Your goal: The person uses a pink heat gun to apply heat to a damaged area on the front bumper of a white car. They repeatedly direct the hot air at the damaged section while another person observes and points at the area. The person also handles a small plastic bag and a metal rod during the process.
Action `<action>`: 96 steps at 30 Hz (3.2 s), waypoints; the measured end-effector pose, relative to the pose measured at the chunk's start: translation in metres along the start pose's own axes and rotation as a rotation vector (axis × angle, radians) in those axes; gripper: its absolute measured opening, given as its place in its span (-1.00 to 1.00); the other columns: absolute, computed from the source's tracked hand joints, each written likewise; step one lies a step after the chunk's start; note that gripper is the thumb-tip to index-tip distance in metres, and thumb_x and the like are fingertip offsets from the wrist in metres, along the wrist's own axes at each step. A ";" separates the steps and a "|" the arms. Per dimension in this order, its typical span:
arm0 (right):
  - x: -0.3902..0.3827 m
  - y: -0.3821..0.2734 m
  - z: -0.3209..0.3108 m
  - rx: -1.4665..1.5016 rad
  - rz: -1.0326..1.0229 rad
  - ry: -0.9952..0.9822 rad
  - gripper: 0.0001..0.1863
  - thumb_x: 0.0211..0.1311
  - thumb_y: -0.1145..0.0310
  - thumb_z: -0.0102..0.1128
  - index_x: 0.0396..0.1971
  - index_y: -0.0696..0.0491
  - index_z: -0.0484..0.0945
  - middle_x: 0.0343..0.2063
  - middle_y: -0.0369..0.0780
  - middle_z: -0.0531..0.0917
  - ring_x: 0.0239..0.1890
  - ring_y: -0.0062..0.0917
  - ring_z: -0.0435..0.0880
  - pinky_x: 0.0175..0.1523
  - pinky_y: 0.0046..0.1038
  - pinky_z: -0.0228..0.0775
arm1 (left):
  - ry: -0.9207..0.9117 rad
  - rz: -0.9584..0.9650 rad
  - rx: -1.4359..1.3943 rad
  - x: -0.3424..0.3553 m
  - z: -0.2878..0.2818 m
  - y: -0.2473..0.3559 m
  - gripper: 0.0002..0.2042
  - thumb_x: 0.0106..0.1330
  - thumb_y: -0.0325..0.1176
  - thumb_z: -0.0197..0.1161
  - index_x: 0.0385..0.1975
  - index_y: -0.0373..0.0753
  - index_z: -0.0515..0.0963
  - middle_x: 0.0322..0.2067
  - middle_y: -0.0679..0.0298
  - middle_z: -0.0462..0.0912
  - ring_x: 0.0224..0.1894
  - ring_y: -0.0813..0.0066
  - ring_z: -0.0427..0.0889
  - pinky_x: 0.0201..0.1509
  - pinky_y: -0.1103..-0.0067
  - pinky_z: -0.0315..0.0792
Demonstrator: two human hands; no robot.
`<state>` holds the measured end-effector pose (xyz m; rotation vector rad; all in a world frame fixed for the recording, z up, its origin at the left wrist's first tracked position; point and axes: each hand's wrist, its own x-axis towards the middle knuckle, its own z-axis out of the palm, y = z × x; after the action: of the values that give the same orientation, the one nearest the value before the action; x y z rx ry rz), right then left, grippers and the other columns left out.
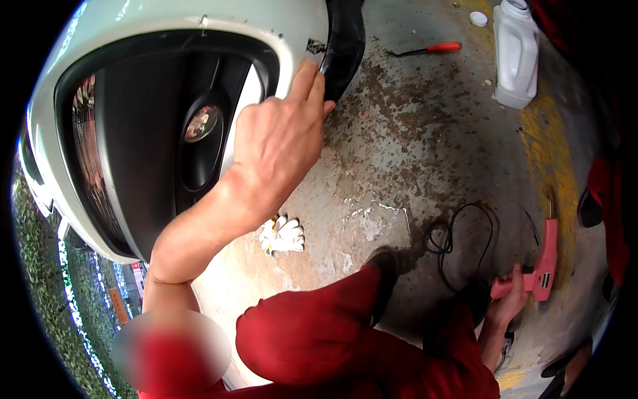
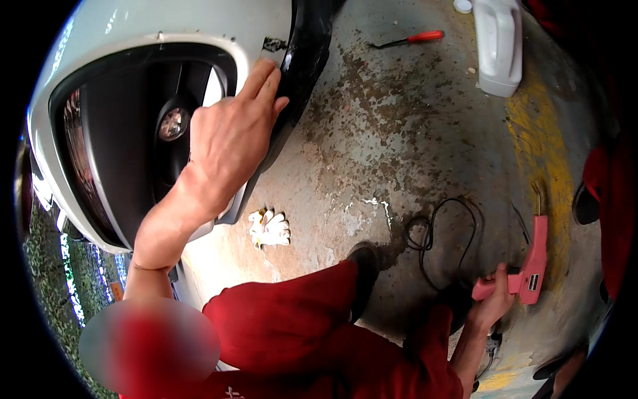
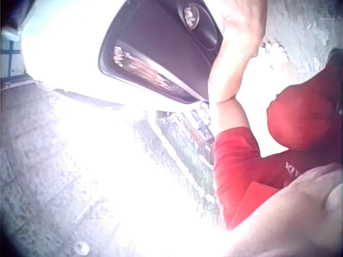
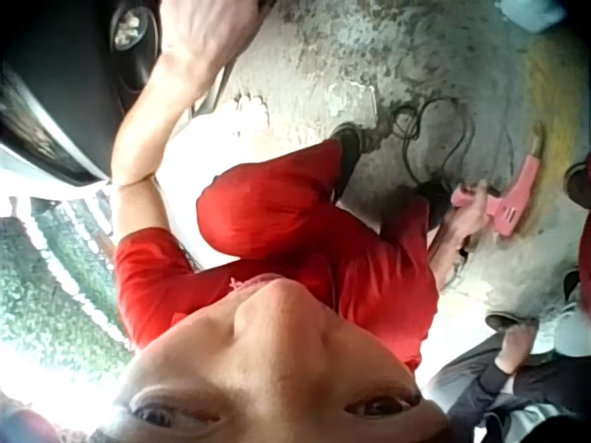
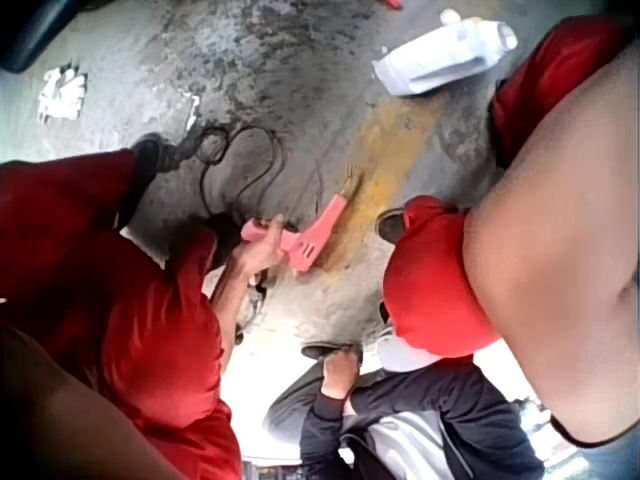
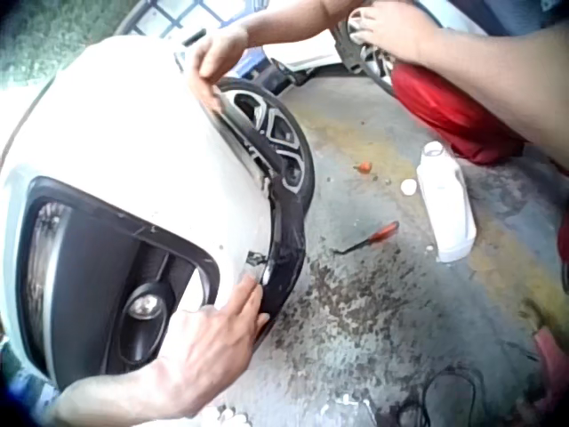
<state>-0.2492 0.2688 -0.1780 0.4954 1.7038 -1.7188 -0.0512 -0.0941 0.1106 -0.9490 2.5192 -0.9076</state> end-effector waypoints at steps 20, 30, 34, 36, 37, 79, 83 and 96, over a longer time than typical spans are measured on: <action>0.001 0.003 -0.009 -0.076 0.050 -0.029 -0.78 0.29 0.34 0.36 -0.29 0.06 0.46 -0.50 -0.31 0.47 -0.49 -0.59 0.49 -0.42 -0.45 0.43 | -0.393 0.321 -1.159 -0.107 0.049 0.059 -0.53 0.46 0.10 0.15 0.16 -0.09 0.60 0.29 0.25 0.54 0.16 0.27 0.67 -0.03 0.38 0.68; -0.031 -0.002 0.011 -0.163 0.100 -0.138 -0.84 0.27 0.40 0.38 -0.38 0.07 0.55 -0.56 -0.29 0.58 -0.55 -0.58 0.56 -0.42 -0.46 0.47 | -1.425 -0.394 -2.781 -0.220 0.042 0.080 -0.27 0.52 0.13 -0.07 0.21 -0.60 0.43 0.04 -0.14 0.66 0.21 0.08 0.58 0.44 0.33 0.27; -0.033 -0.007 0.016 -0.214 0.065 -0.263 -0.85 0.27 0.41 0.37 -0.36 0.09 0.54 -0.56 -0.28 0.58 -0.54 -0.58 0.56 -0.40 -0.45 0.47 | -1.354 -0.226 -2.598 -0.232 0.047 0.076 -0.39 0.49 0.01 0.04 0.09 -0.58 0.54 -0.10 -0.09 0.73 0.11 0.13 0.65 0.36 0.37 0.35; -0.034 -0.009 0.021 -0.240 0.077 -0.272 -0.80 0.31 0.34 0.35 -0.27 0.10 0.51 -0.53 -0.25 0.54 -0.53 -0.54 0.56 -0.43 -0.40 0.53 | -1.289 -0.228 -2.586 -0.241 0.045 0.073 -0.43 0.49 -0.03 0.07 0.06 -0.57 0.57 -0.11 -0.09 0.73 0.08 0.14 0.67 0.34 0.38 0.38; -0.034 -0.010 0.024 -0.231 0.079 -0.287 -0.79 0.31 0.33 0.34 -0.27 0.11 0.50 -0.52 -0.25 0.53 -0.52 -0.53 0.56 -0.42 -0.40 0.53 | -1.240 -0.253 -2.611 -0.247 0.043 0.072 -0.43 0.49 -0.04 0.07 0.06 -0.57 0.57 -0.10 -0.11 0.73 0.06 0.11 0.68 0.33 0.37 0.38; -0.132 -0.023 0.033 0.065 0.272 -0.234 -0.84 0.37 0.29 0.29 -0.33 -0.01 0.49 -0.52 -0.33 0.53 -0.49 -0.60 0.55 -0.44 -0.52 0.47 | -0.291 0.002 -0.901 -0.355 0.079 -0.066 -0.82 0.08 -0.41 0.40 -0.33 -0.27 0.61 -0.27 0.10 0.63 -0.07 -0.04 0.57 0.11 0.18 0.43; -0.168 -0.026 0.019 0.039 0.247 -0.165 -0.80 0.33 0.27 0.33 -0.33 -0.01 0.48 -0.53 -0.33 0.52 -0.47 -0.58 0.55 -0.41 -0.56 0.44 | -0.175 0.169 -1.005 -0.298 0.085 -0.031 -0.87 0.05 -0.41 0.44 -0.44 -0.21 0.63 -0.45 0.17 0.64 -0.23 0.09 0.62 -0.04 0.26 0.47; -0.361 -0.085 -0.042 -0.158 -0.012 0.003 -0.78 0.25 0.30 0.35 -0.44 0.04 0.48 -0.58 -0.30 0.52 -0.54 -0.59 0.52 -0.50 -0.51 0.38 | 0.159 1.007 -1.092 -0.280 0.010 0.122 -0.75 0.24 -0.11 0.30 -0.49 -0.16 0.58 -0.45 0.26 0.62 -0.25 0.27 0.63 -0.14 0.37 0.50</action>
<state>-0.0577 0.3719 0.1258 0.4161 1.8303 -1.5770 0.1004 0.1608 0.0390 0.3321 2.9721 0.7667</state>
